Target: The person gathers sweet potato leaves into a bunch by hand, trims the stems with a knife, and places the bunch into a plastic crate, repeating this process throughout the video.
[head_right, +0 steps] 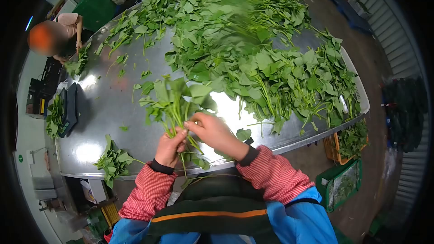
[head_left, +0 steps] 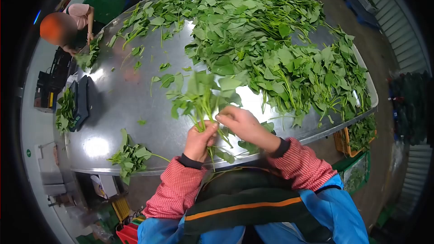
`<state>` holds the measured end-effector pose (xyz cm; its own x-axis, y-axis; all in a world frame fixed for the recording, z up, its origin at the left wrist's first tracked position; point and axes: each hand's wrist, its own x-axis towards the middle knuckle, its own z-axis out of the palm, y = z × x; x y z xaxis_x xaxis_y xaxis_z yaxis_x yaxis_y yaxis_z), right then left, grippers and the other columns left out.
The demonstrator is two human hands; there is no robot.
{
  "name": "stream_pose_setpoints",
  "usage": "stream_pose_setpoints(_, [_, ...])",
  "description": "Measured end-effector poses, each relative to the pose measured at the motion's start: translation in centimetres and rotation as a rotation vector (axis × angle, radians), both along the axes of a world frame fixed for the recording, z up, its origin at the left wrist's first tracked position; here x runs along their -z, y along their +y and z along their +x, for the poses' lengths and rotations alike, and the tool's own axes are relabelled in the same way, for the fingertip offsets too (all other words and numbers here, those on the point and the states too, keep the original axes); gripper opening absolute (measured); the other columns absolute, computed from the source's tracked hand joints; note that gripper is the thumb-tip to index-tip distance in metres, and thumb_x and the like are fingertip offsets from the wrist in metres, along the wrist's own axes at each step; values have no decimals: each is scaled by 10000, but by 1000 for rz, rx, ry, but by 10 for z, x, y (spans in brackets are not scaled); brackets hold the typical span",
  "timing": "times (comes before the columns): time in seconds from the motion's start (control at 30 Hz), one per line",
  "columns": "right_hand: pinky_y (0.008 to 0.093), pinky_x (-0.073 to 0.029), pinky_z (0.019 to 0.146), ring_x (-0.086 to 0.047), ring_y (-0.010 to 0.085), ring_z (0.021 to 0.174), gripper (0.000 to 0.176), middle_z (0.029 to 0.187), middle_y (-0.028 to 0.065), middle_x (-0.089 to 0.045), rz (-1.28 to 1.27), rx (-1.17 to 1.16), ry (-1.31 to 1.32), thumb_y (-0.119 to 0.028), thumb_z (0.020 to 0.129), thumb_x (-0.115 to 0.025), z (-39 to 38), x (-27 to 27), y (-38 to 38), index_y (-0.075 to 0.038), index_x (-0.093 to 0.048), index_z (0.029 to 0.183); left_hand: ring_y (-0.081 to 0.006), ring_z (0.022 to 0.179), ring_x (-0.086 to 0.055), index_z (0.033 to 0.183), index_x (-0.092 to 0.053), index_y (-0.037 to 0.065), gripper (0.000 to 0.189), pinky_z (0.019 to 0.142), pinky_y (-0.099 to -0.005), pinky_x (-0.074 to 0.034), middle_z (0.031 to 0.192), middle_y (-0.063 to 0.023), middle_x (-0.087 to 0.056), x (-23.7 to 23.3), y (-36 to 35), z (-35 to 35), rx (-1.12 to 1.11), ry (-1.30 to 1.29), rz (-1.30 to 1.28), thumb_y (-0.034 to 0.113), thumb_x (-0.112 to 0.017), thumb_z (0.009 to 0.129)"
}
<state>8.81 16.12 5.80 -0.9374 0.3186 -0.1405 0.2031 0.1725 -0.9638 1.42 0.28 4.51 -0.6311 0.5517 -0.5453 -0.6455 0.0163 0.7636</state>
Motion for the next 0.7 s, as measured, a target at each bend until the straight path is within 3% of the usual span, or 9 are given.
stream_pose_setpoints(0.07, [359, -390, 506, -471, 222, 510, 244, 599, 132, -510, 94, 9, 21, -242, 864, -595, -8, 12, -5, -6, -553, 821, -59, 512, -426, 847, -552, 73, 142, 444, -206, -336, 642, 18, -493, 2, 0, 3, 5, -42, -13, 160, -662, 872])
stream_pose_setpoints(0.17, [372, -395, 500, -495, 242, 508, 244, 619, 138, -514, 173, -96, 272, -251, 855, -610, 15, 7, -27, -23, -540, 801, -68, 513, -431, 818, -533, 94, 160, 473, -213, -358, 633, 19, -487, 18, -23, -26, -277, -59, 28, 190, -630, 900])
stream_pose_setpoints(0.23, [394, -421, 514, -548, 291, 550, 244, 658, 136, -544, 318, -346, 319, -272, 858, -599, 37, 18, -40, -41, -545, 796, -78, 518, -437, 790, -510, 112, 189, 510, -221, -380, 624, 20, -486, 30, -44, -52, -441, -51, 166, 212, -584, 932])
stream_pose_setpoints(0.27, [409, -451, 537, -581, 335, 614, 264, 703, 135, -576, 374, -483, 124, -302, 854, -596, 48, 14, -39, -48, -552, 795, -98, 578, -471, 831, -512, 91, 163, 559, -241, -422, 689, -6, -525, 38, -55, -63, -489, -1, 171, 194, -542, 953])
stream_pose_setpoints(0.37, [417, -470, 556, -594, 346, 658, 253, 719, 118, -597, 373, -271, -135, -310, 846, -591, 62, 23, -13, -62, -567, 807, -138, 664, -510, 889, -513, 43, 172, 635, -266, -456, 768, -38, -539, 18, -50, -59, -624, -72, 84, 195, -500, 968])
stream_pose_setpoints(0.5, [418, -474, 554, -613, 323, 653, 209, 749, 118, -625, 780, -78, -137, -265, 824, -608, 54, 57, 23, -62, -581, 781, -132, 718, -522, 918, -507, 43, 143, 670, -270, -475, 802, -54, -533, 69, -67, -51, -260, -245, 335, 170, -468, 968])
stream_pose_setpoints(0.53, [420, -474, 553, -613, 323, 644, 201, 746, 122, -627, 902, -85, -118, -252, 821, -609, 53, 67, 26, -60, -580, 770, -122, 667, -485, 873, -488, 66, 152, 634, -258, -449, 762, -28, -502, 49, -47, -39, -369, -348, 249, 185, -474, 966])
stream_pose_setpoints(0.63, [391, -465, 532, -605, 255, 586, 188, 668, 109, -597, 1004, -117, 68, -219, 832, -601, 45, 79, 25, -37, -604, 784, -104, 611, -429, 815, -462, 87, 201, 584, -244, -402, 703, 2, -456, 48, -33, -31, -226, -444, 285, 214, -482, 969])
stream_pose_setpoints(0.7, [341, -445, 509, -573, 184, 557, 188, 623, 64, -565, 76, -3, -137, -207, 848, -586, 42, 46, 34, -24, -629, 833, -67, 516, -336, 772, -464, 130, 250, 495, -223, -329, 590, 52, -357, 43, -36, -32, -237, -462, 318, 285, -516, 961])
